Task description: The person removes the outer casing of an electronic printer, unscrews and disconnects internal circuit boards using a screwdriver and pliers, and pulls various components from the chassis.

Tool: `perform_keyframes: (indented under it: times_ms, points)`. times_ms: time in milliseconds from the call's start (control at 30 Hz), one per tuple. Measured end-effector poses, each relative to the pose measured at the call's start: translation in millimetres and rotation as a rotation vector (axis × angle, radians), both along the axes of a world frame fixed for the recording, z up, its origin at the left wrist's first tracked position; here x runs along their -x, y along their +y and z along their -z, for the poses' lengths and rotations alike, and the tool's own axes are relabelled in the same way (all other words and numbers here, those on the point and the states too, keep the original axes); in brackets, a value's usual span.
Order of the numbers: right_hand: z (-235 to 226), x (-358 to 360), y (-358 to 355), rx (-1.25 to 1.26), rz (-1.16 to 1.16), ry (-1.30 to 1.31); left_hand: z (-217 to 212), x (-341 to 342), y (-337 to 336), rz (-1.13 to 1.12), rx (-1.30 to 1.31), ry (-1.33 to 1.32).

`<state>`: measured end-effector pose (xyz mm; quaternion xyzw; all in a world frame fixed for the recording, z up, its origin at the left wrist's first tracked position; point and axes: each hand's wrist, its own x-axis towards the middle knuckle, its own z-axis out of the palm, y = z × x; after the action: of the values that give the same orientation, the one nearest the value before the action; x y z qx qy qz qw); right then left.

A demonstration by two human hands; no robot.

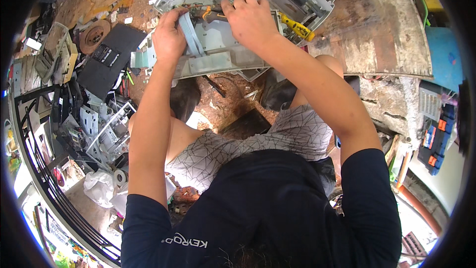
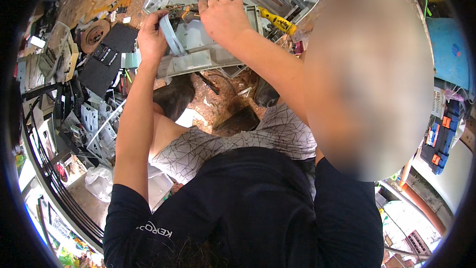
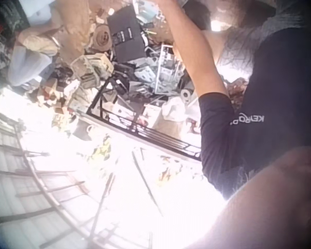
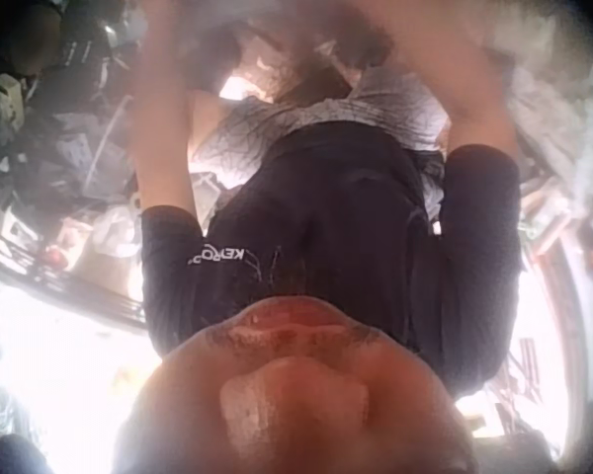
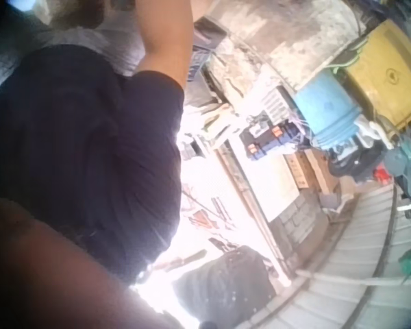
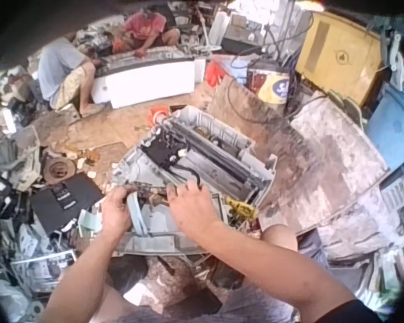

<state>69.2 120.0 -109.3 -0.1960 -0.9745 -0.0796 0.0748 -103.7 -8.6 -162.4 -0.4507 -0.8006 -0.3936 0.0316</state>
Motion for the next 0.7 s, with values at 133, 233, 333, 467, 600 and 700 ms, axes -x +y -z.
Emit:
perform_keyframes:
  times_ms: [133, 233, 333, 467, 600, 700]
  points:
    - [5.3, -1.7, -0.4, -0.035, -0.006, 0.059, -1.7, -1.5, 0.1, 0.000, -0.004, 0.006]
    - [6.2, -0.9, 1.3, -0.014, 0.006, 0.043, -0.4, -0.7, 0.9, 0.003, -0.005, 0.005]
    - [2.8, 3.4, -1.3, 0.031, 0.017, 0.003, -0.3, -0.6, 0.0, -0.001, -0.010, 0.010]
    - [1.4, 3.4, -0.1, 0.055, 0.021, 0.001, -0.3, -1.5, 0.9, 0.003, -0.014, 0.002]
    - [-0.8, 5.4, 3.9, 0.048, -0.021, 0.023, -0.8, -0.9, -0.7, -0.001, -0.001, 0.013]
    - [-0.1, 9.7, 11.0, -0.001, -0.027, -0.093, 0.2, -0.9, 0.0, 0.003, -0.015, 0.017]
